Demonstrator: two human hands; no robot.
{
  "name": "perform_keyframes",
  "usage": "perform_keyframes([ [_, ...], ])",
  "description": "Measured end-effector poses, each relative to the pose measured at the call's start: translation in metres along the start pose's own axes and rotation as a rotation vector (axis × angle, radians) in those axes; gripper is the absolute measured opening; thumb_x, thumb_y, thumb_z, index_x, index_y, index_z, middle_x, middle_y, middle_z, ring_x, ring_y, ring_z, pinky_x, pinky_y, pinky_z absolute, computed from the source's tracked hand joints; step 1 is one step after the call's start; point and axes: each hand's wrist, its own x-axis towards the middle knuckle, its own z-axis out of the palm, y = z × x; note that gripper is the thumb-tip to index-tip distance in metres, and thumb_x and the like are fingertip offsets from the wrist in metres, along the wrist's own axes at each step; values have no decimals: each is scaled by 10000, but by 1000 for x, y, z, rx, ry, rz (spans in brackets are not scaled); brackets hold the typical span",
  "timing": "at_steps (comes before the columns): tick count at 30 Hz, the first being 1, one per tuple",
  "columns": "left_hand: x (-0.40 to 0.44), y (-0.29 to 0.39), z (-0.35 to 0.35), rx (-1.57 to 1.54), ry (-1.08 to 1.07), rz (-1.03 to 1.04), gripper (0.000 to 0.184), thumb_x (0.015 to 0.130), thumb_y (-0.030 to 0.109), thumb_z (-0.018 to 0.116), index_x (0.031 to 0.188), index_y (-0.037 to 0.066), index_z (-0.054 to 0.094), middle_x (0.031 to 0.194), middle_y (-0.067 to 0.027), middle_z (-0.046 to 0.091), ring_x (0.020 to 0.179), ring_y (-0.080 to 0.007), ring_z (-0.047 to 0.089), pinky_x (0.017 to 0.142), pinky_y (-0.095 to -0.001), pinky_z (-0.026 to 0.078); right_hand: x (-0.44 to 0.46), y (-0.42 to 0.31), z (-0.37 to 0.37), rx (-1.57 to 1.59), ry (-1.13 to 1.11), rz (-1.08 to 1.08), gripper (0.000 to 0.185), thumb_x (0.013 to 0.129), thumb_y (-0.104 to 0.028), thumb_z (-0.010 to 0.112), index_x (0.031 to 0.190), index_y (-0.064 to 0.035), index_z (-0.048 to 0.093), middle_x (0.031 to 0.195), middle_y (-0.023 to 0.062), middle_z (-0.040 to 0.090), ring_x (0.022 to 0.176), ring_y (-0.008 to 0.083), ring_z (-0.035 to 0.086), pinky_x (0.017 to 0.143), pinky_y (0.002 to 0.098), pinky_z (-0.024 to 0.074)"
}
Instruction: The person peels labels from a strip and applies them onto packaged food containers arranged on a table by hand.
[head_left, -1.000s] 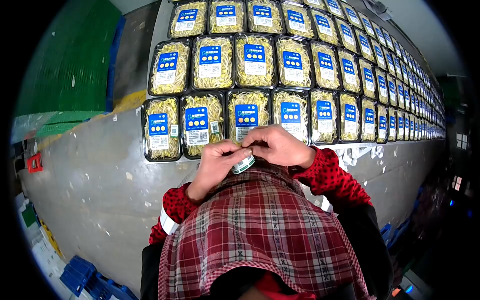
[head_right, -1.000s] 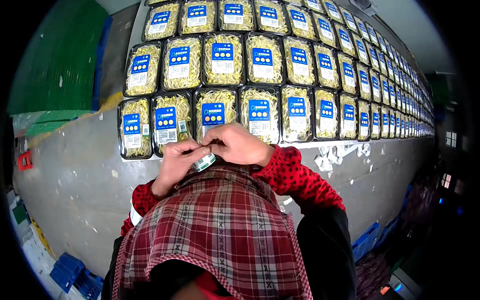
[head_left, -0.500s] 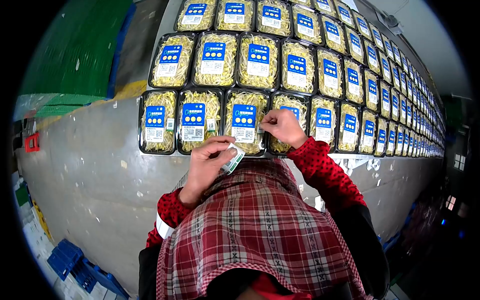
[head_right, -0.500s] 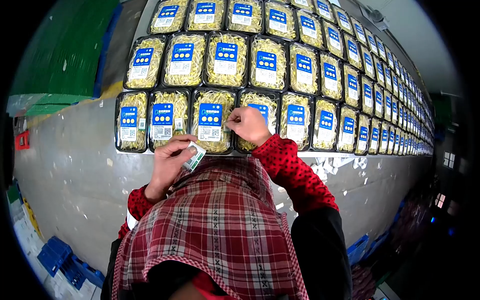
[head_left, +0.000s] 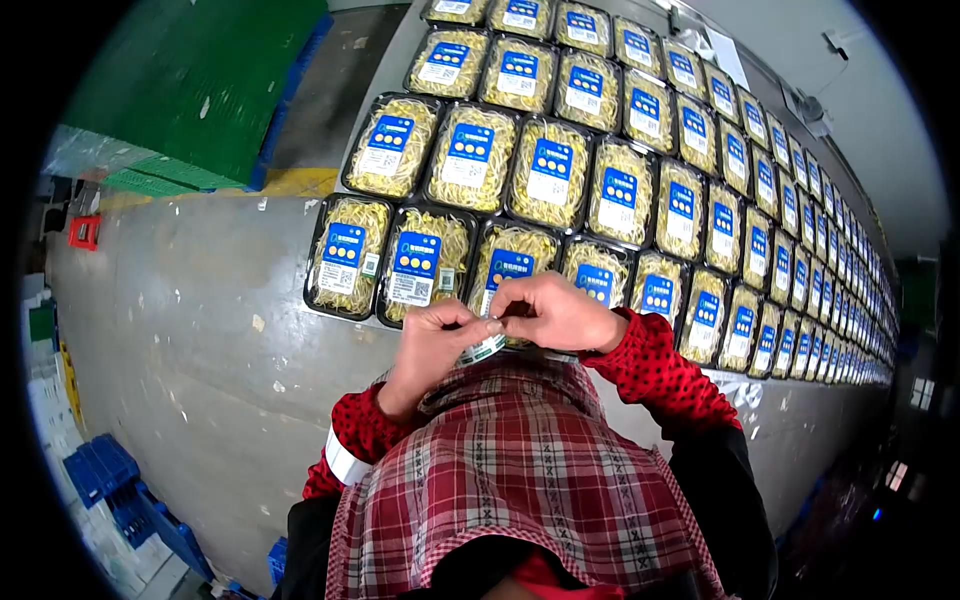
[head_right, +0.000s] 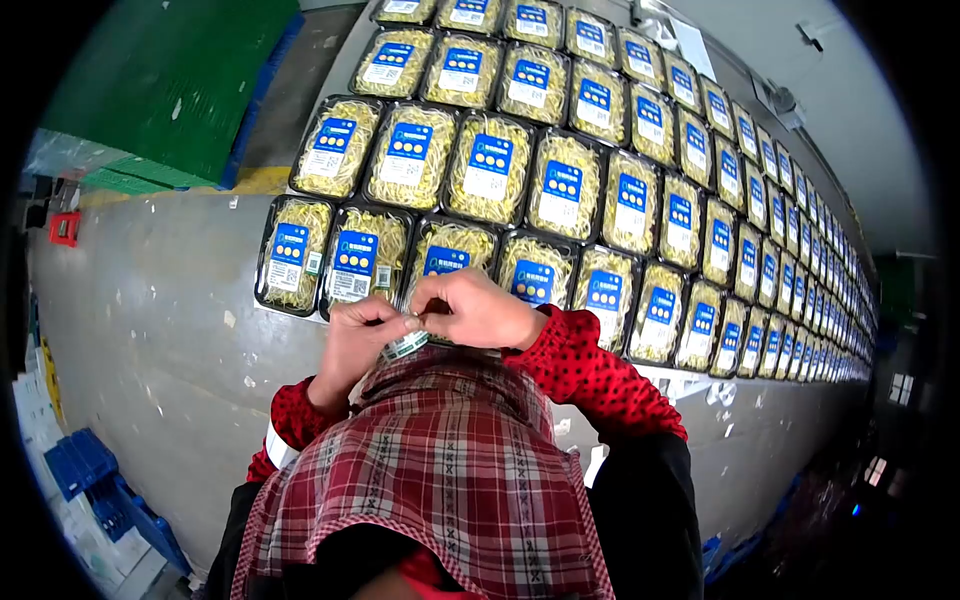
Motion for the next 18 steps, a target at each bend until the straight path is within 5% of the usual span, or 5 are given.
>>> perform_keyframes([
  [2, -3, 8, 3, 104, 53, -80, 108, 795, 39, 747, 723, -7, 681, 662, 15, 588, 632, -34, 460, 566, -217, 368, 7, -4, -8, -116, 19, -46, 74, 726, -63, 661, 798, -47, 650, 733, 122, 635, 673, 285, 632, 619, 359, 499],
  [5, -5, 3, -1, -61, 142, -111, 68, 808, 40, 734, 772, 0, 692, 679, 15, 602, 647, -32, 474, 574, -211, 374, 41, 40, -39, 271, 461, 152, 119, 746, -124, 700, 821, -31, 695, 741, 122, 667, 627, 191, 628, 598, 306, 487],
  [7, -5, 4, 0, -113, 150, -155, 40, 822, 26, 711, 833, -12, 700, 786, -18, 644, 723, -54, 525, 638, -219, 407, 74, 67, -73, 149, 599, 199, 192, 731, -167, 734, 828, -2, 709, 720, 129, 677, 600, 167, 618, 589, 294, 481],
  [10, -1, 8, 6, -193, 242, 16, 86, 849, 31, 693, 904, -31, 715, 974, -86, 672, 873, -128, 596, 782, -256, 466, 111, 100, -82, -15, 667, 233, 218, 704, -182, 748, 776, 19, 707, 664, 146, 668, 571, 215, 622, 576, 324, 480],
  [18, 5, 9, 1, -208, 420, -31, 90, 832, 23, 705, 897, -37, 719, 916, -83, 681, 839, -132, 611, 758, -256, 477, 124, 108, -63, -634, 704, 306, 253, 728, -267, 716, 770, -24, 658, 699, 167, 666, 652, 342, 653, 592, 429, 513],
])
